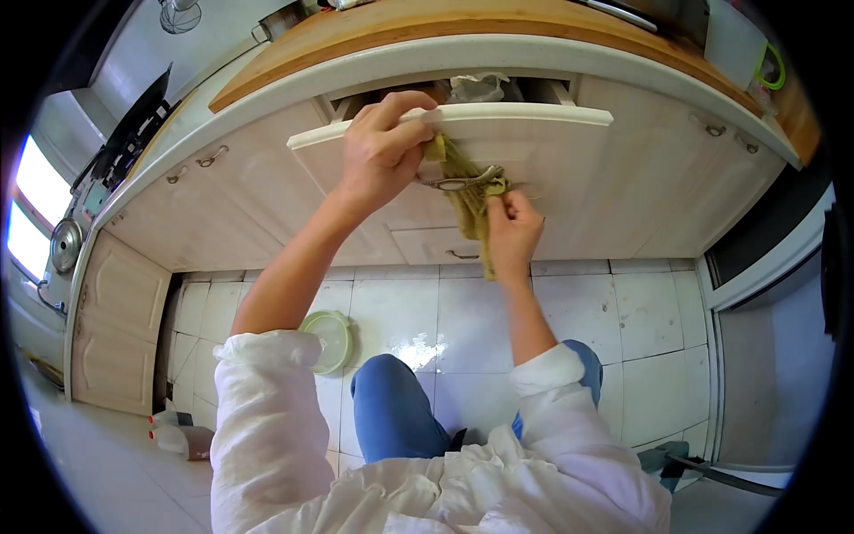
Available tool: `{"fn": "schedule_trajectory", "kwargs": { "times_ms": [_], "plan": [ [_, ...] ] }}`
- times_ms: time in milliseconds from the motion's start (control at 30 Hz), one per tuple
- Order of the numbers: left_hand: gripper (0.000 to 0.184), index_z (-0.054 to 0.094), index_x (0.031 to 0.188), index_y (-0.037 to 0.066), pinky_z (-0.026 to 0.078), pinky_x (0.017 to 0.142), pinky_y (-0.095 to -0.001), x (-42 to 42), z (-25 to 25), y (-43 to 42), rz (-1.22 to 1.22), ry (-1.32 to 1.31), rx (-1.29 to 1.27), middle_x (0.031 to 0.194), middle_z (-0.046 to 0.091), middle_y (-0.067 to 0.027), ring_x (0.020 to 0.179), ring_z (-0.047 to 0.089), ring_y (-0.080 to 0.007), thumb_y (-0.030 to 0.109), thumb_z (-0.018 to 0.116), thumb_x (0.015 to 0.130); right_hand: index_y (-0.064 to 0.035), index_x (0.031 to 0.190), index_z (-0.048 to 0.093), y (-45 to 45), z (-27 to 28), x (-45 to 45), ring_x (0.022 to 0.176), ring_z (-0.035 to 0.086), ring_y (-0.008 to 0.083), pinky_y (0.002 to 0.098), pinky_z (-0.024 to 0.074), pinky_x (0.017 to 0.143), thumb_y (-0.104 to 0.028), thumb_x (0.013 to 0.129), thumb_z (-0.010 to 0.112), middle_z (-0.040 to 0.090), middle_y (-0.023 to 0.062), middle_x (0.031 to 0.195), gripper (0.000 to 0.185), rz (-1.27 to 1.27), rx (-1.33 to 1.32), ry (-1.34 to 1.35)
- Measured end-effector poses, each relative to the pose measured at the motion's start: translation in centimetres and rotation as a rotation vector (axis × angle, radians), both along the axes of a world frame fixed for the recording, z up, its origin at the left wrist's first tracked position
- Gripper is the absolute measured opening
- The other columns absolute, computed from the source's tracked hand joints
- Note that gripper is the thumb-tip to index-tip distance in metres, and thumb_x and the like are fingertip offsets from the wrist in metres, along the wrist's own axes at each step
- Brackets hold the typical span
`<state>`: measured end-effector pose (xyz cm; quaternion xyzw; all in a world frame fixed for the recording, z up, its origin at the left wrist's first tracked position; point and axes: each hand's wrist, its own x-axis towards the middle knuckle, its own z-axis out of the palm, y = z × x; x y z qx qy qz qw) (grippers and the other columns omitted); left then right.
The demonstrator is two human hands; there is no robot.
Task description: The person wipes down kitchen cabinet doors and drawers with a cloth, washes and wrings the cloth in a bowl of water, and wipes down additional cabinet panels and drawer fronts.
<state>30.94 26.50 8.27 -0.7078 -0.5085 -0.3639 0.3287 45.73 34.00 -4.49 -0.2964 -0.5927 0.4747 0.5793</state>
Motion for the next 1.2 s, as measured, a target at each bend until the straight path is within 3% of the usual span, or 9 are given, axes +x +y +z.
{"fn": "schedule_trajectory", "kwargs": {
  "times_ms": [233, 300, 633, 700, 767, 833, 967, 1067, 1200],
  "plan": [
    [0.018, 0.05, 0.07, 0.0, 0.05, 0.068, -0.0333, -3.8, 2.0, -1.3, -0.31, -0.164, -0.334, 0.111, 0.058, -0.0099, 0.086, 0.061, -0.0278, -0.015, 0.055, 0.062, 0.0016, 0.069, 0.059, -4.4, -2.0, -8.1, 0.047, 0.055, 0.0324, 0.0381, 0.0422, 0.048, -0.009, 0.077, 0.064, 0.057, 0.0186, 0.057, 0.014, -0.056, 0.143, 0.083],
    [0.02, 0.05, 0.069, -0.001, 0.051, 0.085, -0.0347, -3.6, 2.7, -2.2, -0.189, -0.047, -0.507, 0.12, 0.05, -0.0141, 0.107, 0.056, -0.0325, -0.019, 0.055, 0.062, 0.0005, 0.064, 0.056, -4.4, -3.0, -8.5, 0.052, 0.055, 0.0385, 0.0421, 0.0422, 0.049, -0.008, 0.076, 0.062, 0.056, 0.0192, 0.056, 0.016, -0.03, 0.143, -0.042],
    [0.019, 0.056, 0.069, 0.004, 0.047, 0.087, -0.0385, -1.5, 2.9, -2.0, -0.047, 0.219, -0.414, 0.123, 0.047, -0.013, 0.111, 0.052, -0.0313, -0.011, 0.066, 0.063, 0.0026, 0.073, 0.059, -4.2, -3.2, -5.0, 0.061, 0.059, 0.038, 0.043, 0.0444, 0.055, -0.01, 0.078, 0.061, 0.058, 0.0229, 0.066, 0.013, 0.139, 0.195, -0.401],
    [0.019, 0.058, 0.07, 0.005, 0.046, 0.088, -0.0387, -1.1, 2.9, -2.4, -0.053, 0.186, -0.443, 0.123, 0.047, -0.0128, 0.11, 0.052, -0.0305, -0.009, 0.068, 0.064, 0.0014, 0.075, 0.06, -4.3, -7.6, -3.9, 0.067, 0.059, 0.0388, 0.0423, 0.0453, 0.057, -0.013, 0.076, 0.063, 0.06, 0.0217, 0.071, 0.015, 0.2, 0.295, -0.748],
    [0.019, 0.06, 0.078, 0.006, 0.046, 0.088, -0.0369, -1.4, 3.7, -2.5, -0.137, -0.067, -0.533, 0.123, 0.048, -0.011, 0.106, 0.053, -0.0283, -0.005, 0.07, 0.067, -0.0019, 0.077, 0.06, -5.1, -10.6, -0.7, 0.072, 0.063, 0.0329, 0.0416, 0.0489, 0.063, -0.024, 0.077, 0.065, 0.064, 0.0191, 0.078, 0.023, 0.391, 0.108, -0.796],
    [0.025, 0.06, 0.091, 0.006, 0.046, 0.084, -0.0344, -2.0, 4.3, -2.5, -0.18, -0.046, -0.472, 0.122, 0.049, -0.0091, 0.1, 0.054, -0.0236, -0.003, 0.071, 0.07, -0.0009, 0.082, 0.059, -4.2, -16.6, 1.3, 0.068, 0.06, 0.0255, 0.0383, 0.0494, 0.064, -0.018, 0.08, 0.064, 0.062, 0.0125, 0.077, 0.018, 0.576, -0.439, -0.421],
    [0.033, 0.058, 0.104, 0.004, 0.046, 0.082, -0.0291, -3.1, 4.6, -2.4, -0.017, -0.269, -0.592, 0.112, 0.058, -0.0072, 0.089, 0.057, -0.017, 0.004, 0.071, 0.074, 0.0005, 0.091, 0.058, -4.4, -12.6, 5.9, 0.069, 0.058, 0.0199, 0.0371, 0.0492, 0.064, -0.009, 0.083, 0.059, 0.061, 0.0087, 0.083, 0.013, 0.673, -0.811, 0.115],
    [0.036, 0.058, 0.109, 0.003, 0.046, 0.082, -0.0278, -3.3, 4.3, -2.7, 0.109, -0.233, -0.637, 0.104, 0.063, -0.0069, 0.087, 0.059, -0.0174, 0.01, 0.071, 0.076, 0.002, 0.104, 0.056, -5.0, -8.0, 5.2, 0.089, 0.059, 0.0243, 0.0368, 0.0488, 0.076, 0.0, 0.081, 0.054, 0.06, 0.0129, 0.103, 0.023, 0.487, -0.691, 0.198],
    [0.039, 0.057, 0.112, 0.003, 0.047, 0.082, -0.029, -3.9, 4.1, -2.5, 0.059, -0.286, -0.635, 0.099, 0.065, -0.0088, 0.089, 0.061, -0.0176, 0.014, 0.072, 0.077, -0.0003, 0.114, 0.056, -2.9, -5.8, 1.5, 0.117, 0.04, 0.0391, 0.0493, 0.0316, 0.097, 0.0, 0.076, 0.054, 0.05, 0.0183, 0.122, 0.038, -0.017, 0.346, -0.187]
  ]
}}
